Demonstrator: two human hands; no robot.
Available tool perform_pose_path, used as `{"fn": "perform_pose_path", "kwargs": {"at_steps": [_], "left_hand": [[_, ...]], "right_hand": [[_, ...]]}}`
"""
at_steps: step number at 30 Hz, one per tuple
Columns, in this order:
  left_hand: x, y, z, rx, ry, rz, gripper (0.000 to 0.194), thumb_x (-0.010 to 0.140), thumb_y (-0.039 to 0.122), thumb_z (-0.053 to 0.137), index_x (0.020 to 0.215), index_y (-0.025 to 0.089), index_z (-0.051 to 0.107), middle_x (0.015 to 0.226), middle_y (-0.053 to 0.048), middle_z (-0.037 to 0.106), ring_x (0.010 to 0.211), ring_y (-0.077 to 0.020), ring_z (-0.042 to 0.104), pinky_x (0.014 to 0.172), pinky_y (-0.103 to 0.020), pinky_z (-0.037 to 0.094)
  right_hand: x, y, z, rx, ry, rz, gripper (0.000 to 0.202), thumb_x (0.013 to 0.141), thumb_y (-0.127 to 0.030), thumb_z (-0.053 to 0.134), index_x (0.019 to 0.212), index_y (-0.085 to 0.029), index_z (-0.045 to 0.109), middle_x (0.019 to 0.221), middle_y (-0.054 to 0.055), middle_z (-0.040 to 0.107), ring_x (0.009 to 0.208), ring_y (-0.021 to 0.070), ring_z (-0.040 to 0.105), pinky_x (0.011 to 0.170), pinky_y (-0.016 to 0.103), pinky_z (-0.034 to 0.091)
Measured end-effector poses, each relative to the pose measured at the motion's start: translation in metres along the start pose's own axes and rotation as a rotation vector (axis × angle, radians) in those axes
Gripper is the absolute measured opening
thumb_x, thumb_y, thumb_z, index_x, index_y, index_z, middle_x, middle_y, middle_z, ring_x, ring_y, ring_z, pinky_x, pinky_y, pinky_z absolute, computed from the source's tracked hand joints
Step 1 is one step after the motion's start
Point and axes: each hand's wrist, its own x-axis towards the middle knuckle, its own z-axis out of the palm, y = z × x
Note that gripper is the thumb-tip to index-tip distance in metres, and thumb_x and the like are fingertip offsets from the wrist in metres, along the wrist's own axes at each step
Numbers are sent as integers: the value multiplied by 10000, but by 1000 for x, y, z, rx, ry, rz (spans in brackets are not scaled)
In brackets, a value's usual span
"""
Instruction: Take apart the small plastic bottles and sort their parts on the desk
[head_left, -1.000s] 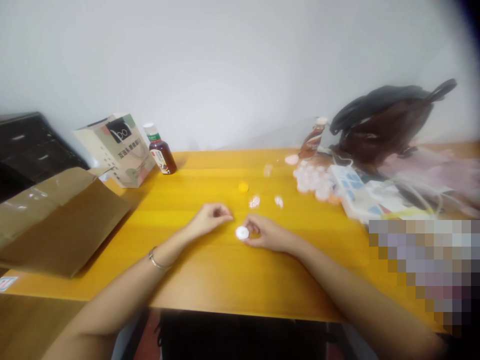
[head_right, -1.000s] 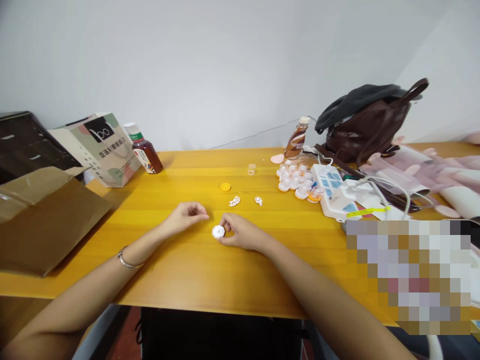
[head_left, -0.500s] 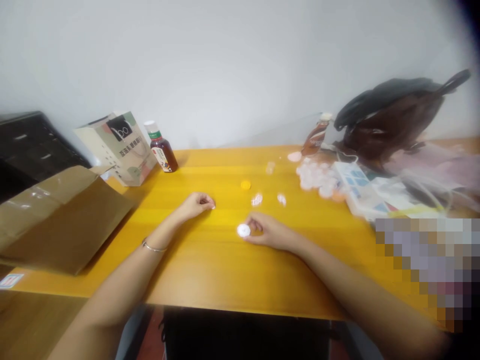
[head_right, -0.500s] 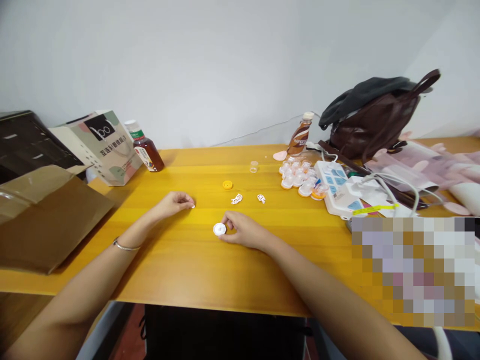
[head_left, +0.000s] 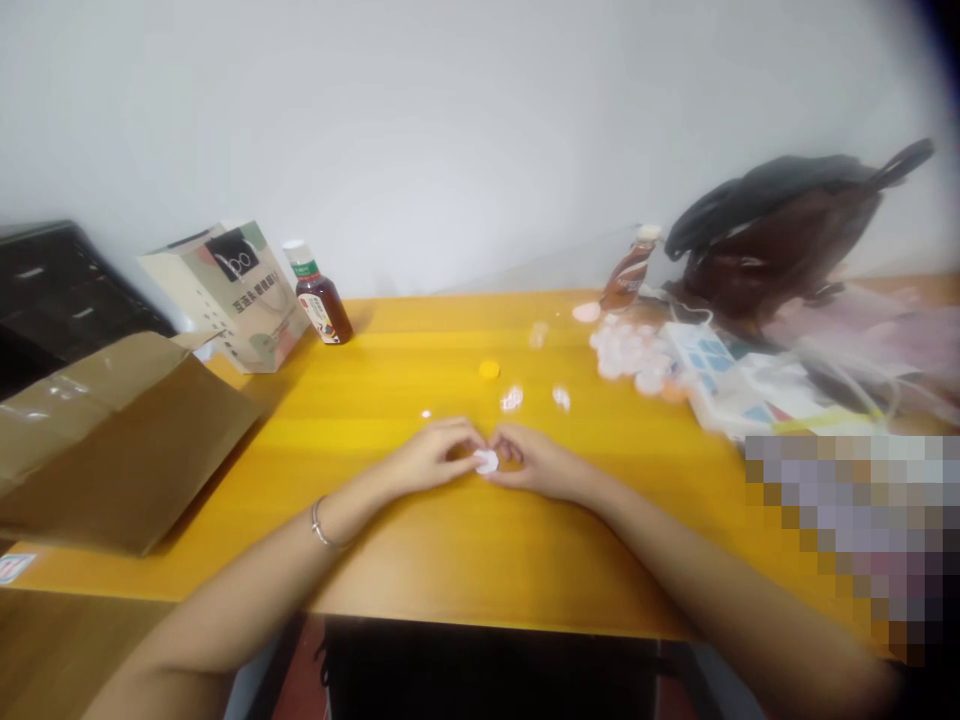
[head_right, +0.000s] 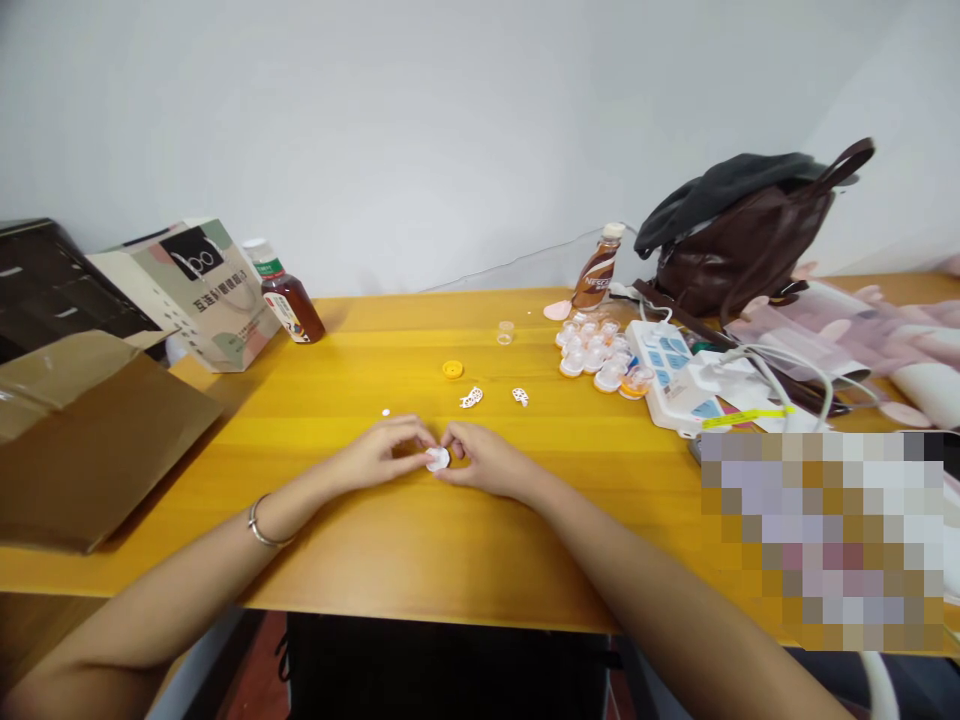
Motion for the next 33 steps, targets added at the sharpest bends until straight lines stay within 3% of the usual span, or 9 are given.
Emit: {"fn": "perform_pose_path", "kwargs": {"at_steps": [4, 11, 22, 27, 30, 33], "left_hand": [[1, 6, 16, 24, 11, -13, 163, 831, 269, 510, 910, 159, 600, 830, -38, 545, 744, -115, 517, 673, -228, 433], [2, 3, 24, 120, 95, -70, 141, 828, 260, 518, 865, 162, 613, 779, -20, 520, 726, -117, 514, 678, -233, 437], [1, -1, 27, 540, 102, 145, 284, 902, 293, 370, 893, 160, 620, 807, -51, 559, 729, -131, 543, 686, -269, 456], [3, -4, 31, 596, 152, 217, 285, 894, 299, 380, 820, 150, 612, 769, -45, 562, 684, -122, 535, 659, -259, 451], [4, -6, 25, 572, 209, 229, 258, 885, 293, 398, 815, 155, 604, 779, -45, 569, 687, -115, 533, 659, -242, 443], [2, -16, 6, 642, 275, 202, 239, 880, 298, 404, 840, 168, 601, 797, -50, 575, 715, -123, 535, 681, -249, 431]], "right_hand": [[1, 3, 2, 6, 17, -3, 164, 701, -271, 610, 761, -183, 485, 652, -48, 414, 576, 87, 370, 540, 211, 304], [3, 9, 4, 15, 20, 27, 185, 697, -290, 624, 762, -186, 486, 629, -52, 422, 562, 87, 381, 514, 207, 290], [4, 13, 5, 46, 20, 11, 174, 706, -293, 613, 757, -187, 484, 596, -58, 424, 544, 86, 389, 502, 208, 303], [4, 12, 6, 36, 23, 15, 161, 706, -283, 605, 745, -184, 484, 606, -53, 432, 549, 84, 383, 503, 205, 306], [4, 10, 4, 36, 14, 15, 167, 705, -289, 607, 755, -183, 489, 617, -51, 429, 558, 85, 384, 513, 207, 309], [3, 8, 2, 33, 1, 36, 191, 699, -304, 622, 787, -185, 501, 649, -45, 438, 572, 88, 388, 524, 210, 309]]}}
